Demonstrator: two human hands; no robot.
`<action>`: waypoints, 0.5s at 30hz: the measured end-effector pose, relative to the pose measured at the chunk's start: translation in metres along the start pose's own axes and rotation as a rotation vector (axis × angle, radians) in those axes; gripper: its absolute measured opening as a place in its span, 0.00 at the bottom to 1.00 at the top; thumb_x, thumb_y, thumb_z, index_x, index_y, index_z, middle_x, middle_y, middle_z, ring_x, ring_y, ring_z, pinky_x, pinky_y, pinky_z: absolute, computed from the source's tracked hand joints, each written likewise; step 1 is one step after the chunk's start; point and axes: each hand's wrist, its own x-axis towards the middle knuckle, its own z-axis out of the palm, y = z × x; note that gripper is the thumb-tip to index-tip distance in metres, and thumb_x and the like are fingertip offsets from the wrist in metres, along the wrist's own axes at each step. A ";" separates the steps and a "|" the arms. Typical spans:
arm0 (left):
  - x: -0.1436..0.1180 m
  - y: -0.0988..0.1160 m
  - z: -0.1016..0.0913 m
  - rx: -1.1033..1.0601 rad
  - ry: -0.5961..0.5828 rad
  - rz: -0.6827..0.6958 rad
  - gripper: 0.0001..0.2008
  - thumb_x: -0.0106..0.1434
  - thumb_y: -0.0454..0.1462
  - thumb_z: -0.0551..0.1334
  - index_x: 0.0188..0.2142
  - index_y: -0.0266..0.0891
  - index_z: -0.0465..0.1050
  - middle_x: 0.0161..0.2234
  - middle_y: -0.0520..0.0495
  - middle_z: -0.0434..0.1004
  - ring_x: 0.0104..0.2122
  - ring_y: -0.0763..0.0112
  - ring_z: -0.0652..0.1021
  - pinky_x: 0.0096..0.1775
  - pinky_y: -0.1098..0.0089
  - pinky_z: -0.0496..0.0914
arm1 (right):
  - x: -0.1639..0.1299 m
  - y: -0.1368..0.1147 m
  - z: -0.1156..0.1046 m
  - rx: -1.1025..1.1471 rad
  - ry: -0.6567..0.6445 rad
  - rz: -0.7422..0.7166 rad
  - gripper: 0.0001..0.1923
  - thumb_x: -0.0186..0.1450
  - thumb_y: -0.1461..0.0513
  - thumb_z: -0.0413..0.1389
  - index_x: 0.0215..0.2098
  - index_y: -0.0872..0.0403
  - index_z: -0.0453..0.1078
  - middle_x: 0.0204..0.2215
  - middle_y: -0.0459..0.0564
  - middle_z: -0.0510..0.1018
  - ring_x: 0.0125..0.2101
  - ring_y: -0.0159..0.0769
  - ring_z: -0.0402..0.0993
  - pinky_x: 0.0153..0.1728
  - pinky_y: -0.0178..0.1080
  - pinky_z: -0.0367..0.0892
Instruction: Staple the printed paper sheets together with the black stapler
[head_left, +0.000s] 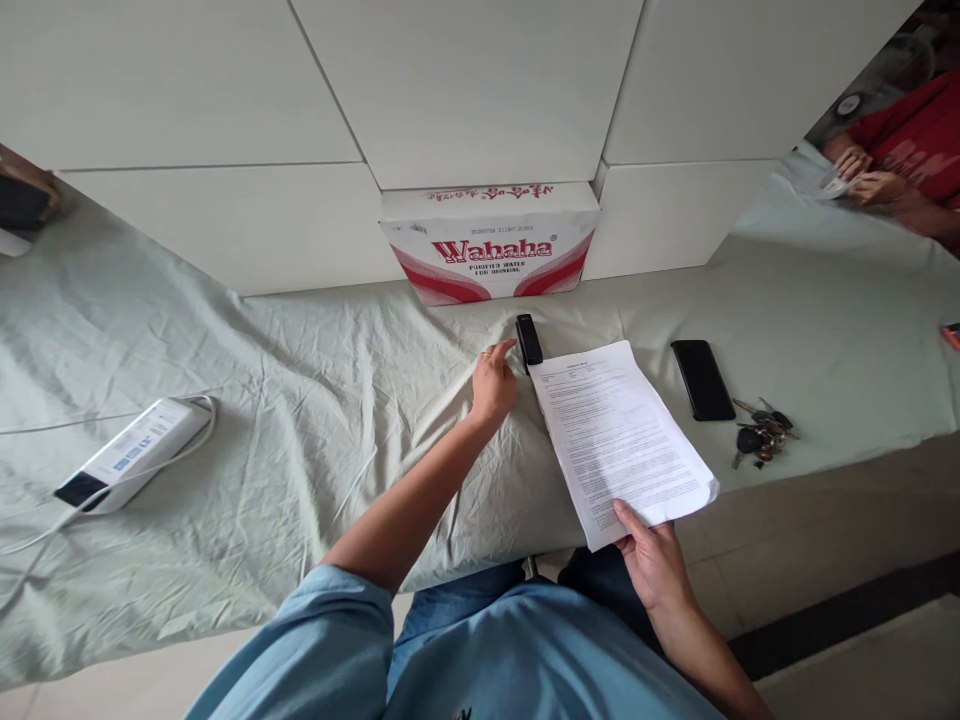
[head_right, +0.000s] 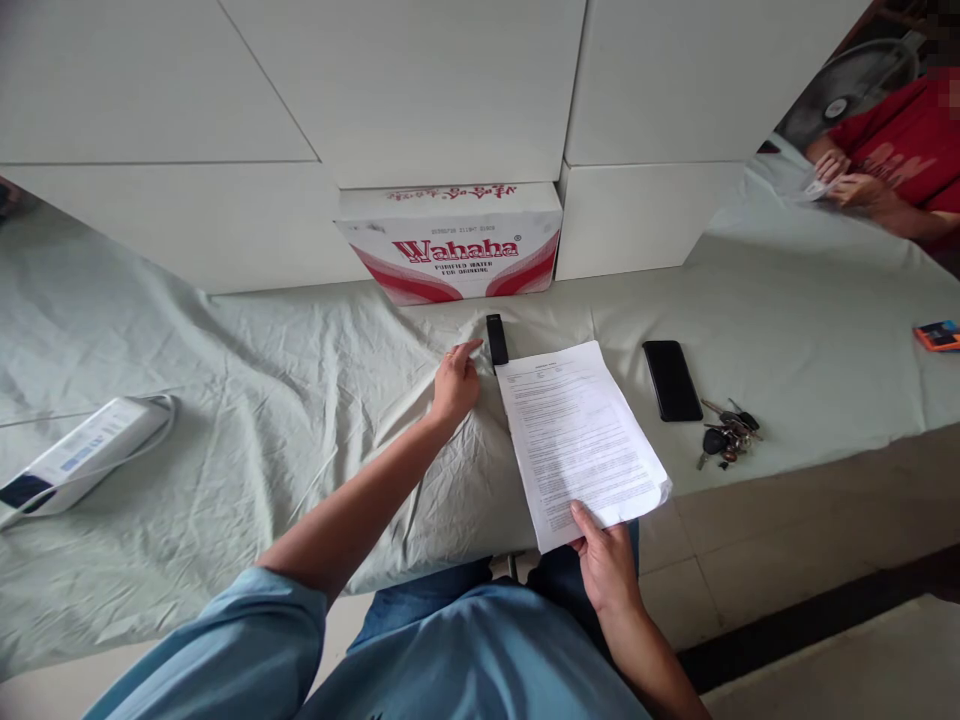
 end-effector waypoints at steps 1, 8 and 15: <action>0.000 -0.002 -0.001 0.060 -0.028 0.135 0.33 0.59 0.23 0.56 0.60 0.41 0.82 0.66 0.41 0.81 0.68 0.56 0.76 0.71 0.53 0.67 | 0.001 0.001 0.000 -0.003 0.001 -0.007 0.43 0.54 0.50 0.79 0.66 0.42 0.79 0.56 0.49 0.89 0.56 0.55 0.86 0.52 0.51 0.84; -0.003 -0.009 -0.004 0.363 -0.196 0.321 0.43 0.59 0.21 0.53 0.70 0.49 0.76 0.74 0.50 0.71 0.78 0.54 0.64 0.77 0.41 0.52 | 0.004 0.007 0.001 -0.024 -0.027 -0.034 0.43 0.55 0.48 0.78 0.68 0.39 0.77 0.58 0.48 0.88 0.55 0.54 0.87 0.53 0.53 0.84; -0.014 -0.005 -0.001 0.411 -0.220 0.284 0.45 0.60 0.21 0.54 0.73 0.52 0.71 0.77 0.49 0.65 0.78 0.50 0.65 0.77 0.35 0.43 | 0.010 0.010 0.000 -0.014 0.015 -0.020 0.46 0.53 0.49 0.79 0.68 0.38 0.76 0.60 0.46 0.87 0.55 0.50 0.86 0.49 0.48 0.85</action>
